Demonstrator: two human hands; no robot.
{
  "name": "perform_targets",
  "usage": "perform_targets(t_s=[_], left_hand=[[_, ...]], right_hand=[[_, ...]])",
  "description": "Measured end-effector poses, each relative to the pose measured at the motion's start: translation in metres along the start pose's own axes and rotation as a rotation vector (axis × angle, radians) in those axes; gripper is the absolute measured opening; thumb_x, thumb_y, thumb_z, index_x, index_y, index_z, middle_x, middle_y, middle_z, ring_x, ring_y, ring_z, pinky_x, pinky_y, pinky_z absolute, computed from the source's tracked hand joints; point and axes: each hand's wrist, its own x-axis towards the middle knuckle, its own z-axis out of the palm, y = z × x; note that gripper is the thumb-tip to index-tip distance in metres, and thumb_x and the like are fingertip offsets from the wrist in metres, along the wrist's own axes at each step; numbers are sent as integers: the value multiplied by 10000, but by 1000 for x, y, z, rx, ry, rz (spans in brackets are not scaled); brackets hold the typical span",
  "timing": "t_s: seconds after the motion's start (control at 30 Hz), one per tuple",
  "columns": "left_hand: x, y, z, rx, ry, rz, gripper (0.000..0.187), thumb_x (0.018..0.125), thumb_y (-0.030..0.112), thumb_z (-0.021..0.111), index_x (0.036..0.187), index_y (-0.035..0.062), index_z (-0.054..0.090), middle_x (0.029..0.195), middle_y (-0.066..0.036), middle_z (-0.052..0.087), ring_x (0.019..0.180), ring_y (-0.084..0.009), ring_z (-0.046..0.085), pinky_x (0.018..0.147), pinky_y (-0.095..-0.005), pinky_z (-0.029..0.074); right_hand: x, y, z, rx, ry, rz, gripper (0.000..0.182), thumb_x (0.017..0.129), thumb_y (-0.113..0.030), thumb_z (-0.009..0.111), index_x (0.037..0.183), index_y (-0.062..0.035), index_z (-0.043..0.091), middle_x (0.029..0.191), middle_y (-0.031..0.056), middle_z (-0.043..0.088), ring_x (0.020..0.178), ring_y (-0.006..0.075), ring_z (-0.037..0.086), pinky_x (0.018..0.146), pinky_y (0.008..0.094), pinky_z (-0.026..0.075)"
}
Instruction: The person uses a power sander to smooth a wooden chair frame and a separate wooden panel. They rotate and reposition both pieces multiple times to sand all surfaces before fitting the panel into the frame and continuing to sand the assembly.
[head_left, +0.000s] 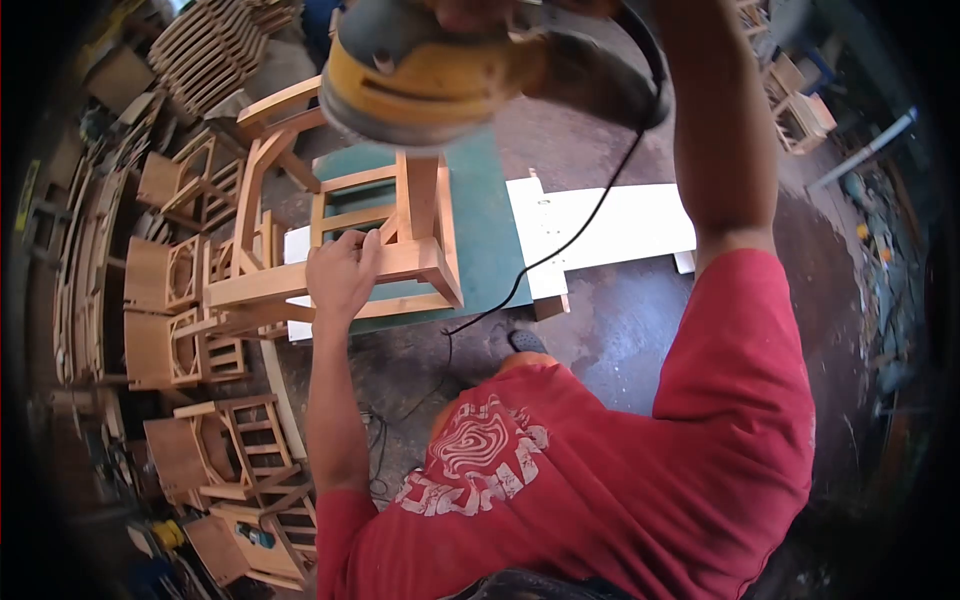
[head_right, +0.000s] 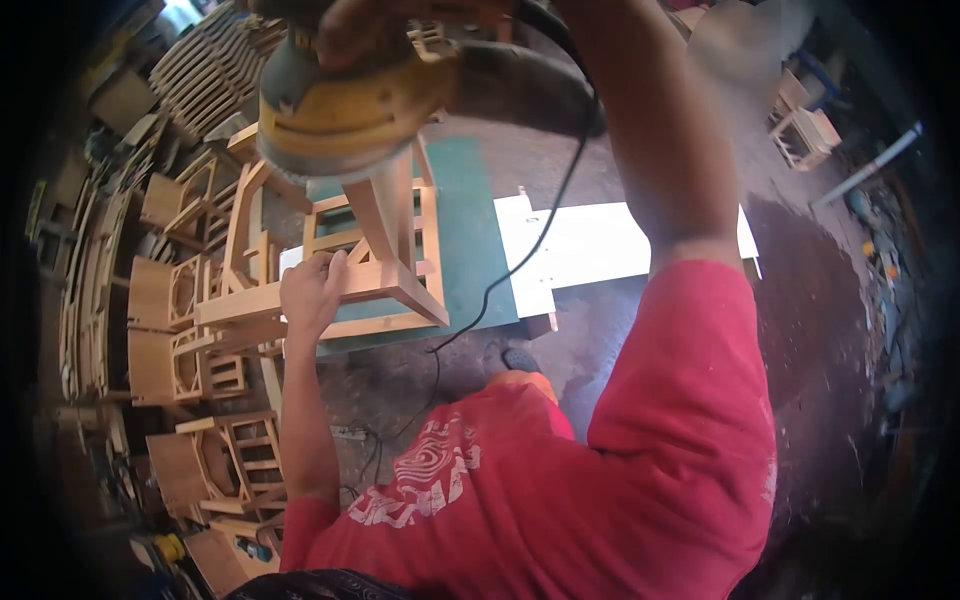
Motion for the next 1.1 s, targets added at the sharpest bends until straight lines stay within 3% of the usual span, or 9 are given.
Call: perform_targets(t_s=[0.07,0.1,0.37,0.4,0.47,0.53,0.6,0.83,1.1], left_hand=[[4,6,-4,26,-67,-64,418,971,417,612,849,46,763,703,-158,700,747,-353,660,838,-440,450],[5,11,-6,28,-155,-113,456,975,436,593,840,34,759,703,-163,700,752,-359,660,873,-444,440],[14,33,13,93,-112,-316,545,955,512,531,861,33,774,723,-175,707,767,-367,680,965,-474,386],[11,33,17,114,-97,-333,545,955,512,531,861,33,774,723,-175,707,767,-367,680,965,-474,386],[13,31,28,293,-192,-235,501,948,474,541,876,37,776,744,-170,716,791,-352,686,973,-472,382],[7,23,44,254,195,80,397,939,425,557,929,119,810,796,-121,746,863,-306,694,1028,-458,378],[11,46,28,127,-95,-174,355,955,372,550,899,126,799,813,-109,749,878,-297,687,1060,-456,371],[3,34,44,200,-5,-158,321,968,273,541,854,79,770,738,-124,705,876,-278,681,1079,-465,365],[6,48,38,125,20,-144,251,941,212,550,946,164,796,987,-53,757,1042,-220,669,1099,-480,312]], right_hand=[[-27,10,12,-172,137,-367,700,645,-289,866,1278,-94,642,1069,116,696,968,264,692,855,374,584],[-13,30,-1,273,38,-240,708,650,-309,868,1288,-107,637,1083,113,696,994,264,687,872,381,576],[-24,164,14,507,265,-23,626,700,-157,829,1284,-84,617,1067,90,681,955,187,665,842,340,556],[-31,186,36,319,301,-190,688,722,-275,841,1347,-100,612,1285,113,652,1133,235,659,965,388,553],[-49,168,62,307,536,-574,626,678,-240,845,1271,-175,657,1185,137,640,998,296,707,872,412,579],[-78,144,66,243,524,-513,610,701,-203,872,1268,-136,657,1138,117,637,1100,304,647,947,405,523],[-72,162,71,254,561,-480,603,713,-224,868,1268,-132,651,1141,126,632,1108,281,645,955,407,526],[0,283,62,593,578,-35,703,731,-291,899,1326,-80,591,1054,74,701,932,154,687,805,315,586],[-71,190,97,412,628,-487,614,720,-236,825,1279,-92,617,1126,158,582,1016,319,626,868,398,527]])
